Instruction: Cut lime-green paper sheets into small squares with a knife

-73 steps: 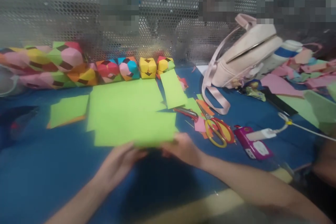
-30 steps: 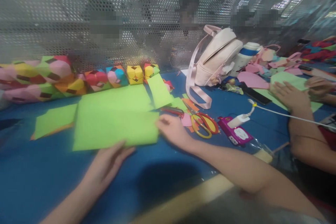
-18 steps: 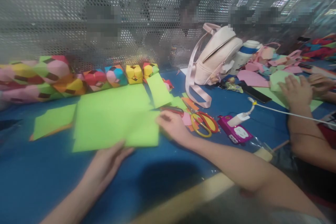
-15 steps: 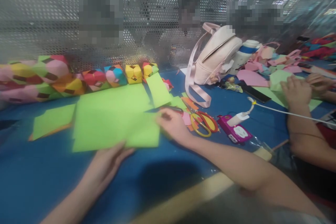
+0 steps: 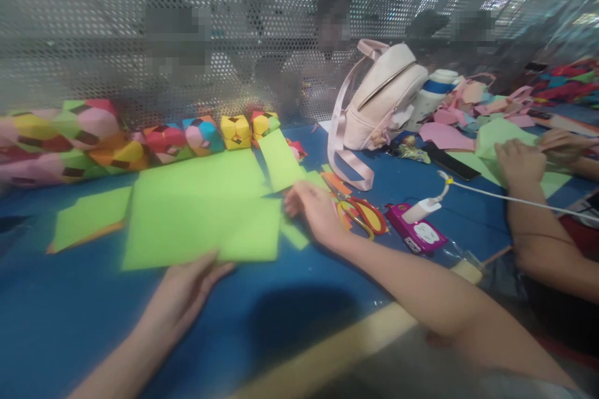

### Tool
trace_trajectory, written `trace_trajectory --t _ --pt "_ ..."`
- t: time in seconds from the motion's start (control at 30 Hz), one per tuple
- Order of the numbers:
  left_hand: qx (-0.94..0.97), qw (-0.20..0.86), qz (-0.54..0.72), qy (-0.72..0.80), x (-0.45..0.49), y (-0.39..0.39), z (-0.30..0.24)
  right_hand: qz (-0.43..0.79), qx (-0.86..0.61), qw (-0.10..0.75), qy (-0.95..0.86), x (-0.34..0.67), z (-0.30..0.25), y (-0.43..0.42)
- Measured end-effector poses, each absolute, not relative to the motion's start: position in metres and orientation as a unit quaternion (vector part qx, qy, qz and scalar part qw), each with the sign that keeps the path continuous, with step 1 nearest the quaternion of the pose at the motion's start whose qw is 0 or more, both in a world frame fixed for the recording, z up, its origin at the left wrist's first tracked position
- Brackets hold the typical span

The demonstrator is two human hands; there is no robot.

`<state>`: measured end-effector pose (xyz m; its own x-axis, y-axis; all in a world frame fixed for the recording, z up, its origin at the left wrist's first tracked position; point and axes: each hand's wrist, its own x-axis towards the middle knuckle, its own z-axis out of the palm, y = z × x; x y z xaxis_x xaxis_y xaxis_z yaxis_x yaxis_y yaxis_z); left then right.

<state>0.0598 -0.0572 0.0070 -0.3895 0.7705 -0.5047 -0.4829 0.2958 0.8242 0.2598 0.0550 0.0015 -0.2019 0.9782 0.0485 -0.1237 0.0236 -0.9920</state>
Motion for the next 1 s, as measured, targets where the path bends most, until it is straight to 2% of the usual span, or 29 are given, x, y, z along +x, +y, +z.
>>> trace_trajectory --t 0.27,0.6,1.0 --pt "0.125 0.546 0.579 0.592 0.062 -0.057 0.007 0.556 -0.408 0.396 -0.606 0.253 -0.005 0.044" --pt "0.152 0.502 0.663 0.534 0.041 -0.049 0.011 0.509 -0.426 0.392 -0.637 0.258 -0.012 0.053" --pt "0.127 0.492 0.656 0.559 0.038 -0.047 0.015 0.500 -0.427 0.370 -0.656 0.259 -0.014 0.053"
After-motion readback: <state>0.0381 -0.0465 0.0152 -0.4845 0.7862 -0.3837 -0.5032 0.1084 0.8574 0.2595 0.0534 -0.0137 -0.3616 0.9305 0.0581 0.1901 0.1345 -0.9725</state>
